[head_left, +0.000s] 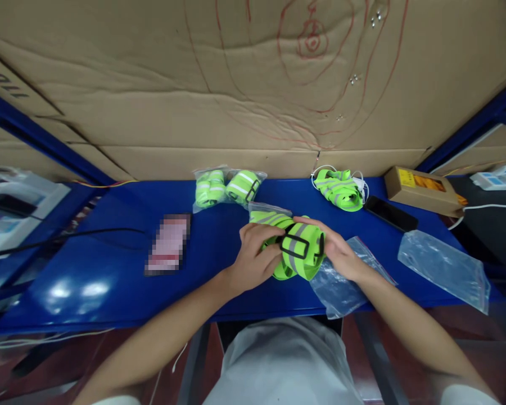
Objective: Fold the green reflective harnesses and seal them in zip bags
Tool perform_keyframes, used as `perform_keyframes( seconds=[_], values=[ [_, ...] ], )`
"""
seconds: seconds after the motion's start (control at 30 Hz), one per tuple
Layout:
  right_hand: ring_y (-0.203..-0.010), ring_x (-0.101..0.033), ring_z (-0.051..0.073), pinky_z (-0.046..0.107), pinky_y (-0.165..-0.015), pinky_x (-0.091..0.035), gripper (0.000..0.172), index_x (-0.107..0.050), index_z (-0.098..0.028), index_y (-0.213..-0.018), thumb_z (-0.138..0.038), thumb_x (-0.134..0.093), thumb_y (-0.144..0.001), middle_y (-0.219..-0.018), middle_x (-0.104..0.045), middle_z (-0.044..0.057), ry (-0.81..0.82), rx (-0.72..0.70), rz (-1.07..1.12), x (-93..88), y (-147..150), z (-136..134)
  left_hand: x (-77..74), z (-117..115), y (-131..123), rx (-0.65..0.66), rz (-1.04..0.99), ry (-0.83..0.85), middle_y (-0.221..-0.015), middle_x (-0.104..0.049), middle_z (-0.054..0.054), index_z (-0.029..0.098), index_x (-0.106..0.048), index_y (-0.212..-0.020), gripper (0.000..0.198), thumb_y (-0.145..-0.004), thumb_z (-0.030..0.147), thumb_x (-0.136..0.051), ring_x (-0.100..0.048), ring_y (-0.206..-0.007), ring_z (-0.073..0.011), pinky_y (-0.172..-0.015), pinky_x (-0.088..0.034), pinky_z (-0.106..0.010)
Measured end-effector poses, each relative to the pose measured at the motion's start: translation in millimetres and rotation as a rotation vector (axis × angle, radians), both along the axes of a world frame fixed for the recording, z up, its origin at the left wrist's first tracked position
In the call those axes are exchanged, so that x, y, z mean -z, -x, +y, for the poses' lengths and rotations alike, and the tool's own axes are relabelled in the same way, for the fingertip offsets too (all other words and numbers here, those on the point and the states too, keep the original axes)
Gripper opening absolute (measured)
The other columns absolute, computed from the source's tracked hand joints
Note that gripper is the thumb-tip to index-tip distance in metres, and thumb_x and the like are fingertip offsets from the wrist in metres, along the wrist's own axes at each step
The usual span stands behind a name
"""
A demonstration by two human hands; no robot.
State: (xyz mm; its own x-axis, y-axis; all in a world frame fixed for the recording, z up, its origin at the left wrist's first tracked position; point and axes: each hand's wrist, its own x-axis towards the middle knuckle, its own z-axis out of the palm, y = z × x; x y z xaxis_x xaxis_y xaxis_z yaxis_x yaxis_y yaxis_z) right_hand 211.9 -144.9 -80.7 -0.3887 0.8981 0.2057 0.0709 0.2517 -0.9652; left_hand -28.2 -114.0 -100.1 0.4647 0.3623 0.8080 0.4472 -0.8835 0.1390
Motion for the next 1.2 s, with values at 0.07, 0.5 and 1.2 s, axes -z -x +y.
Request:
perform_keyframes(
  seconds=[0.07,0.5,1.2],
  values=[
    [-0.135,-0.054,0.030,0.041,-0.109,-0.046,0.063,-0.054,-0.031,-0.145,-0.067,-0.057,-0.093,-0.146,-0.058,0.005,0.138,0.000,0.065,-4.0,1.2,0.7,1.0,-0.2,-1.1,-0.017,0.062,0.012,-0.114,-0.071,-0.005,0.026,-0.060,-0.085,0.013,-0.088,0.014,-0.057,-0.064,-0.109,-0.0242,-0.094,-0.048,-0.045],
    [-0.084,-0.068,0.020,0.029,-0.069,-0.055,0.038,-0.059,-0.028,-0.125,-0.026,-0.067,-0.089,-0.107,-0.070,0.002,-0.258,0.273,-0.280,-14.4,-7.0,1.4,-11.0,0.1,6.3,0.168,-0.265,0.167,-0.133,-0.054,-0.016,0.021,-0.054,-0.127,0.047,-0.082,0.021,-0.068,-0.055,-0.125,-0.0318,-0.102,-0.049,-0.050],
    [-0.123,-0.059,0.015,0.041,-0.117,-0.025,0.021,-0.073,-0.034,-0.099,-0.015,-0.071,-0.090,-0.120,-0.076,-0.007,-1.552,0.308,-0.877,-10.9,10.6,11.5,-29.4,12.4,6.4,0.552,-0.602,1.610,-0.101,-0.078,-0.009,0.014,-0.076,-0.104,0.044,-0.073,0.043,-0.086,-0.072,-0.098,-0.0280,-0.089,-0.054,-0.036]
  ],
)
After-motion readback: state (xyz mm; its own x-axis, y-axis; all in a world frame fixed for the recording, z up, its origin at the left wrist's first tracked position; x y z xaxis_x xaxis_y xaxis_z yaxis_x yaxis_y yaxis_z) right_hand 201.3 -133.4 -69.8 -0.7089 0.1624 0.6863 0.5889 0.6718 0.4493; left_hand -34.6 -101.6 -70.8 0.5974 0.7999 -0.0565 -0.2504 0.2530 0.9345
